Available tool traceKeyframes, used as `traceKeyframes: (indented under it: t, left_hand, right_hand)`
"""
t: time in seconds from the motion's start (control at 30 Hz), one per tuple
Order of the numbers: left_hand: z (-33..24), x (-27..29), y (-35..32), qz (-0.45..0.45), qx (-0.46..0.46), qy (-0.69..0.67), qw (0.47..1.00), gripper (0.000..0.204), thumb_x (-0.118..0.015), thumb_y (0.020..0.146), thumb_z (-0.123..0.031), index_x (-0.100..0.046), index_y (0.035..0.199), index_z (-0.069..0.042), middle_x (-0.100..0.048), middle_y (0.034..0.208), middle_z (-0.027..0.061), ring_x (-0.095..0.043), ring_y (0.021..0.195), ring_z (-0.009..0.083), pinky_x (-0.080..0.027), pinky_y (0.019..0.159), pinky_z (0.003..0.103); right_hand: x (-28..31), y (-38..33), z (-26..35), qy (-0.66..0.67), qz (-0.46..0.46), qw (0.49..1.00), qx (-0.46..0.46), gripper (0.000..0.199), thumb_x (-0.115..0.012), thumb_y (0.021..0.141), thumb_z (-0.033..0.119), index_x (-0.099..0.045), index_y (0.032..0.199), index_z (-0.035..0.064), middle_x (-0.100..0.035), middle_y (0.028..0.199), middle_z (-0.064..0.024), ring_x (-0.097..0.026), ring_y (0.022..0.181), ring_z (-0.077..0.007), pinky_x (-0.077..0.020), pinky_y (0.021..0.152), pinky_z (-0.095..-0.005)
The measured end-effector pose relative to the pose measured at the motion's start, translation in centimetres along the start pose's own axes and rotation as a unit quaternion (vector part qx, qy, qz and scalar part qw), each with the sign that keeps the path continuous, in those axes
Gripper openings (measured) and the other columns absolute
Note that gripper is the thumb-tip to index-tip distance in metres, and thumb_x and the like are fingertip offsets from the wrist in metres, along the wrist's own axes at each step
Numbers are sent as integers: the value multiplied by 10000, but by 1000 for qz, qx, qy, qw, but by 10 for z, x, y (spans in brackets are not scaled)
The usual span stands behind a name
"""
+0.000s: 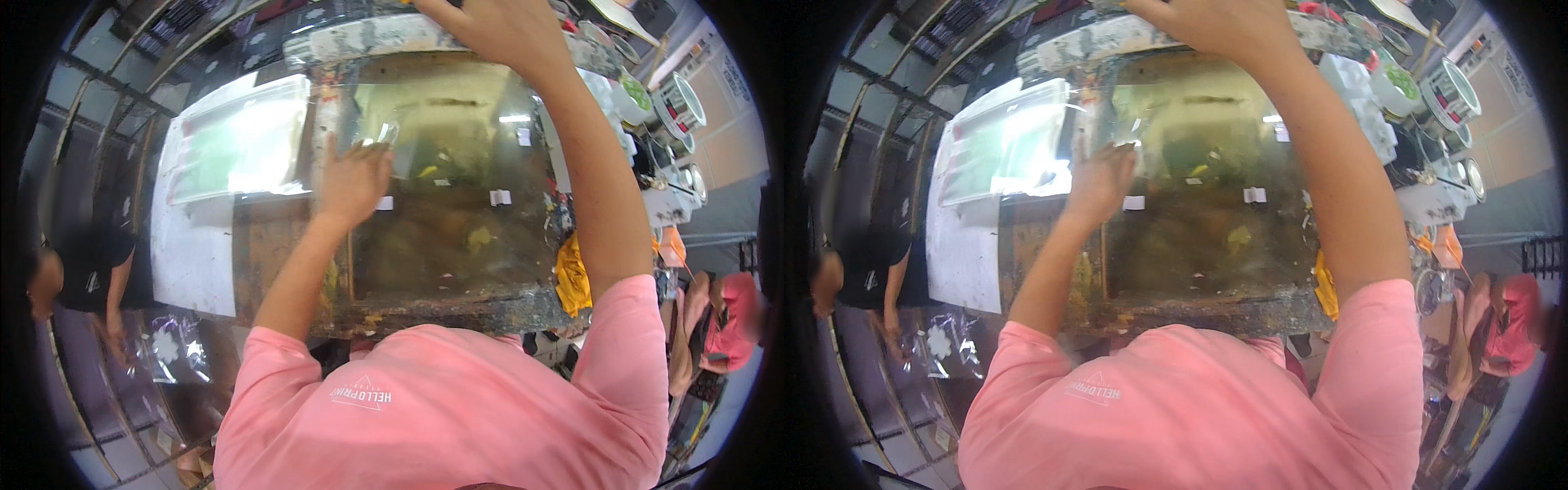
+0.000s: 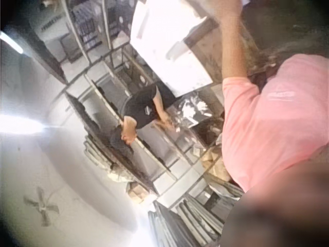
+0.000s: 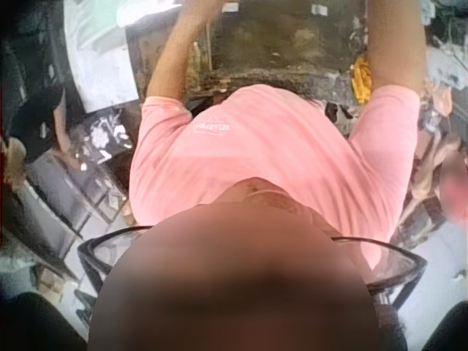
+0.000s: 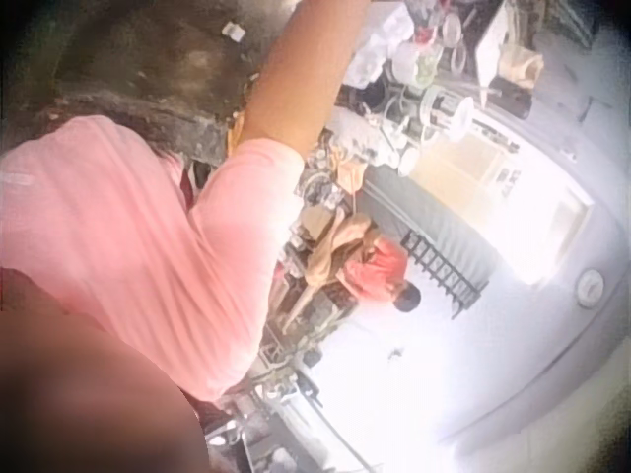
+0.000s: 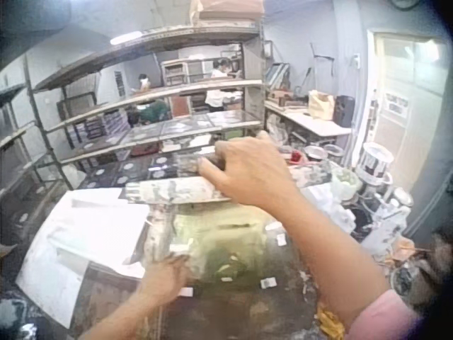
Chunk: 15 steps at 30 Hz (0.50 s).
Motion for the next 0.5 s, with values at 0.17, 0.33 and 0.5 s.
traceKeyframes:
  t: [0.17,0.33,0.5]
  left_hand:
    - [-85,-101,19,2,-71,-45,996,906,-444,970,-766,-539,1512,-46,-456,1601,219,-365,1521,428,-90,1258,675]
    - [-138,-114,31,11,-96,-59,994,1267,-480,754,-981,-431,1594,-34,-293,1691,251,-197,1590,451,25,1243,704]
    - [-147,-112,29,5,-103,-63,993,1287,-495,722,-994,-471,1565,-22,-349,1668,238,-241,1574,453,33,1227,727]
  right_hand:
    - [-5,5,-2,7,8,1000,3,525,-579,933,483,-717,761,7,-704,747,-216,-697,773,-398,-467,787,-513]
    - [-1,1,-1,27,10,1000,12,542,-552,937,463,-706,732,-15,-694,729,-220,-685,740,-385,-460,790,-518]
    - [-2,4,-3,38,3,999,9,554,-543,936,452,-704,694,-20,-674,666,-224,-677,668,-386,-497,805,-511]
Point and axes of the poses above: each hand's wrist, its own y-axis towards the middle knuckle, its own x-axis out of the back of the hand, z = x × y, the point moved 7 cm from there along y, towards the middle knuckle
